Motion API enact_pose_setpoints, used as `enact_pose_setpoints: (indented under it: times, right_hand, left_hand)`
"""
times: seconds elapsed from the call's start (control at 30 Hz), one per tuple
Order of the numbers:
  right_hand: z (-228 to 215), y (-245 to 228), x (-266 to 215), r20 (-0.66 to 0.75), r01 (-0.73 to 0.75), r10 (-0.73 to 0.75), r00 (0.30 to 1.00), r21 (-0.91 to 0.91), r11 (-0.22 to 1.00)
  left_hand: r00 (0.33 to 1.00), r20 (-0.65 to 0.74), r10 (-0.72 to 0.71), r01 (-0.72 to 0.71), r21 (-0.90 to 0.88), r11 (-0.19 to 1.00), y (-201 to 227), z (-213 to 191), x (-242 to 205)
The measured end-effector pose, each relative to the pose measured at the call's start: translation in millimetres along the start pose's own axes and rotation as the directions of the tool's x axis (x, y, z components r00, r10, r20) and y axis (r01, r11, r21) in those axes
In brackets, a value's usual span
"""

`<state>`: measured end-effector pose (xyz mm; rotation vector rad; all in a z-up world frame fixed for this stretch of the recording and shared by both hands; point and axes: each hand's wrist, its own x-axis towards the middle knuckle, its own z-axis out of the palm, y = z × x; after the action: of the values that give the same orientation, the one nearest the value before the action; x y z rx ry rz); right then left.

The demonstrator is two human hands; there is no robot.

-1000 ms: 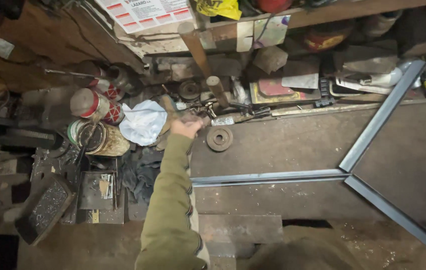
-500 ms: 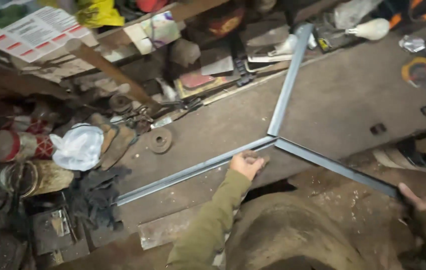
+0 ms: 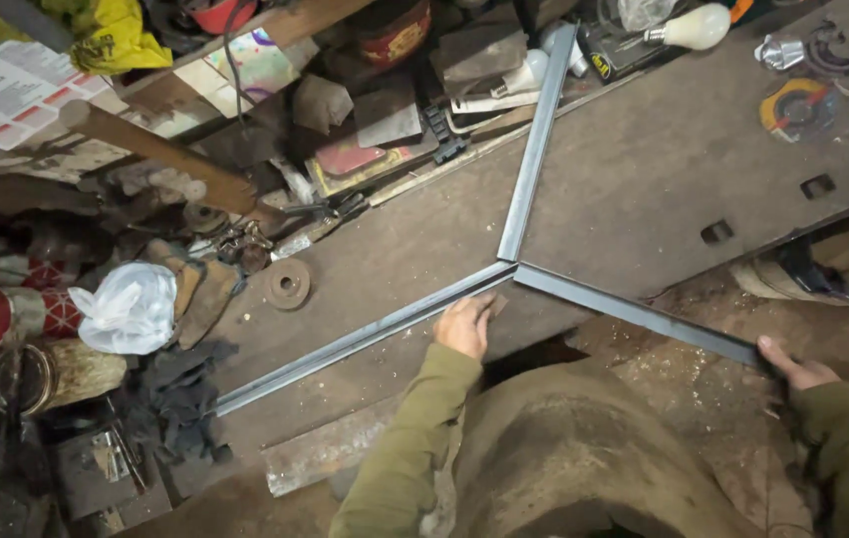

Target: The recorder measures and arranges metal profiles on a workshop table to prepare for assembly.

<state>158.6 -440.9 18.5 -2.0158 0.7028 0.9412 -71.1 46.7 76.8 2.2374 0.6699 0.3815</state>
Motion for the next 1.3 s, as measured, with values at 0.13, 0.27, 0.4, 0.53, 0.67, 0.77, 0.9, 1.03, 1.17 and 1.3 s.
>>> enact_pose_setpoints:
  times: [0.13, 0.27, 0.4, 0.53, 0.67, 0.77, 0.9, 1.03, 1.17, 1.3]
  right_hand:
    - [-7, 12, 20, 0.075, -0.006, 0.003, 0.997, 0.041, 0.999]
    - [-1, -2, -6, 0.085, 0.014, -0.021, 0.996, 0.082, 0.997]
    - [1, -11, -16, 0.064, 0.028, -0.029, 0.998, 0.019, 0.999]
    - [3, -10, -16, 0.033, -0.028, 0.026, 0.999, 0.044, 0.999]
    - [-2, -1, -4, 0.098, -0.042, 0.031, 0.995, 0.112, 0.993]
    - [0, -6, -11, 0.132, -0.039, 0.023, 0.991, 0.126, 0.991]
    - [1, -3, -11, 0.104, -0.019, 0.005, 0.995, 0.140, 0.990]
    - [-2, 2, -3, 0.102, -0.045, 0.031, 0.994, 0.130, 0.991]
    - [-5, 3, 0, 0.123, -0.060, 0.042, 0.992, 0.145, 0.988]
    - [-13, 17, 3, 0.080, -0.018, 0.013, 0.997, 0.068, 0.997]
  left_hand:
    - [0.988, 0.005, 0.155, -0.155, 0.086, 0.984, 24, -8, 4]
    - [1.000, 0.020, 0.003, -0.006, 0.109, 0.994, -4, 23, -12]
    - [0.999, 0.004, 0.047, -0.047, 0.138, 0.989, 2, 26, -8]
    - [0.995, 0.007, 0.098, -0.097, 0.175, 0.980, 8, 34, -9]
    - [0.998, 0.036, -0.057, 0.055, 0.057, 0.997, 35, 49, 3]
    - [0.999, 0.020, 0.048, -0.049, 0.102, 0.994, 53, 66, 6]
    - [0.996, 0.024, 0.090, -0.092, 0.071, 0.993, 73, 80, 3]
    - [0.981, -0.074, 0.177, -0.177, 0.015, 0.984, 73, 101, -6]
    - [0.982, -0.083, 0.169, -0.172, -0.024, 0.985, 77, 103, -9]
    - [0.984, -0.037, 0.177, -0.177, -0.008, 0.984, 78, 69, -7]
